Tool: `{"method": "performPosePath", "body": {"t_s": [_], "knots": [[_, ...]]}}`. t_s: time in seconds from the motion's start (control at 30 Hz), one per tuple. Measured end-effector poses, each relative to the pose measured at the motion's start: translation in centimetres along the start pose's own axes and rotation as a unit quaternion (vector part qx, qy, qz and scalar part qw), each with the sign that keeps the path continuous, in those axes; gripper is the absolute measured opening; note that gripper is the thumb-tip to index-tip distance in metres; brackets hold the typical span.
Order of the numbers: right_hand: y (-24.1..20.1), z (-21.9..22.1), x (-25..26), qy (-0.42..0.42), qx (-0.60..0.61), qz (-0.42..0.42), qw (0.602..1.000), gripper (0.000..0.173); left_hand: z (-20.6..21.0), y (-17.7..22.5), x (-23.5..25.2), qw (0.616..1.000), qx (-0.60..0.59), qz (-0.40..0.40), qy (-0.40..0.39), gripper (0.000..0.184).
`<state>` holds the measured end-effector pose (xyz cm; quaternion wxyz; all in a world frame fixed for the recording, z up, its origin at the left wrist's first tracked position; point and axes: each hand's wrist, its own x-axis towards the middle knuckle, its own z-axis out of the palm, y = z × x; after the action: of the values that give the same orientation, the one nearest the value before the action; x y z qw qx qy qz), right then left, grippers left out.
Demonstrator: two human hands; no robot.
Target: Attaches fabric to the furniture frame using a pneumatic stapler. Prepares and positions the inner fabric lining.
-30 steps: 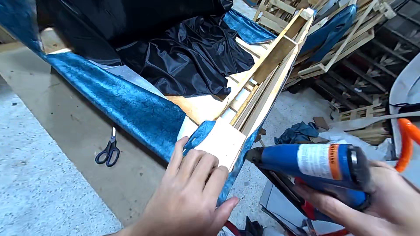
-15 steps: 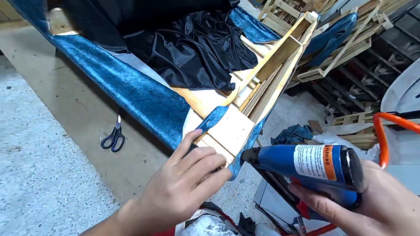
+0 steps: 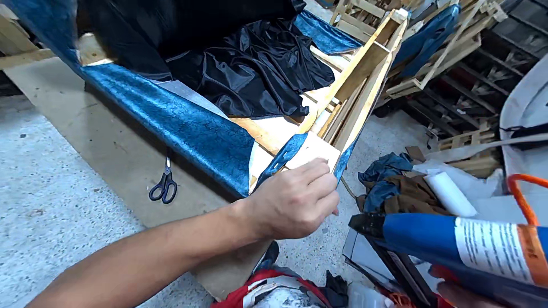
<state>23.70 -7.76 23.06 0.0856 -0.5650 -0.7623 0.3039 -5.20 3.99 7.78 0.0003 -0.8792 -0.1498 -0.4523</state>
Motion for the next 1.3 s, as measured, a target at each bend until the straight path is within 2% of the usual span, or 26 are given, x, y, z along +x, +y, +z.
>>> {"method": "performPosePath", "body": {"t_s": [0.27,0.4,0.47,0.5,0.57,0.63,0.67,0.7,0.8,0.87,1.0,1.1,1.2,1.3], "knots": [[-5.7,2.5,2.5,0.017,-0.060,0.051,0.997,0.033,-1.5,-0.2,0.7,0.979,0.056,-0.148,-0.125,0.028],[-6.9,4.0,3.1,0.065,-0.139,0.084,0.985,0.031,-1.1,-0.4,1.2,0.969,0.056,-0.196,-0.138,0.023],[-7.0,4.9,3.3,0.096,-0.147,0.084,0.981,0.029,-1.6,-0.9,0.6,0.974,-0.012,-0.216,-0.075,0.018],[-7.1,5.2,3.3,0.104,-0.132,0.083,0.982,0.028,-2.3,-1.3,-0.1,0.969,-0.074,-0.235,-0.002,0.016],[-7.4,5.7,3.7,0.115,-0.098,0.088,0.985,0.030,-4.0,-1.9,-2.4,0.937,-0.179,-0.278,0.117,0.021],[-7.2,6.4,3.8,0.135,-0.108,0.082,0.981,0.028,-4.6,-1.9,-5.4,0.914,-0.235,-0.311,0.115,0.041],[-7.3,6.4,3.8,0.141,-0.111,0.081,0.980,0.026,-4.4,-1.9,-6.5,0.916,-0.229,-0.313,0.105,0.046],[-7.7,6.2,3.7,0.142,-0.106,0.085,0.980,0.025,-4.1,-2.0,-7.1,0.923,-0.212,-0.304,0.104,0.043],[-9.2,5.8,2.6,0.119,-0.019,0.139,0.983,0.026,-3.8,-2.4,-6.9,0.948,-0.156,-0.249,0.121,0.018],[-9.7,5.8,2.1,0.120,-0.006,0.146,0.982,0.029,-4.3,-2.3,-6.1,0.966,-0.116,-0.202,0.114,0.006],[-10.0,6.0,2.2,0.112,-0.073,0.118,0.984,0.033,-4.1,-2.6,-5.2,0.979,-0.073,-0.158,0.107,0.008],[-9.5,6.3,3.3,0.114,-0.093,0.102,0.984,0.031,-3.7,-2.5,-4.8,0.977,-0.063,-0.172,0.111,0.011],[-9.1,6.5,4.5,0.111,-0.100,0.108,0.983,0.028,-4.7,-2.2,-4.0,0.974,-0.044,-0.219,0.048,0.012],[-9.5,6.4,5.3,0.103,-0.086,0.126,0.983,0.027,-5.3,-3.6,-3.5,0.951,-0.112,-0.289,0.013,0.012]]}}
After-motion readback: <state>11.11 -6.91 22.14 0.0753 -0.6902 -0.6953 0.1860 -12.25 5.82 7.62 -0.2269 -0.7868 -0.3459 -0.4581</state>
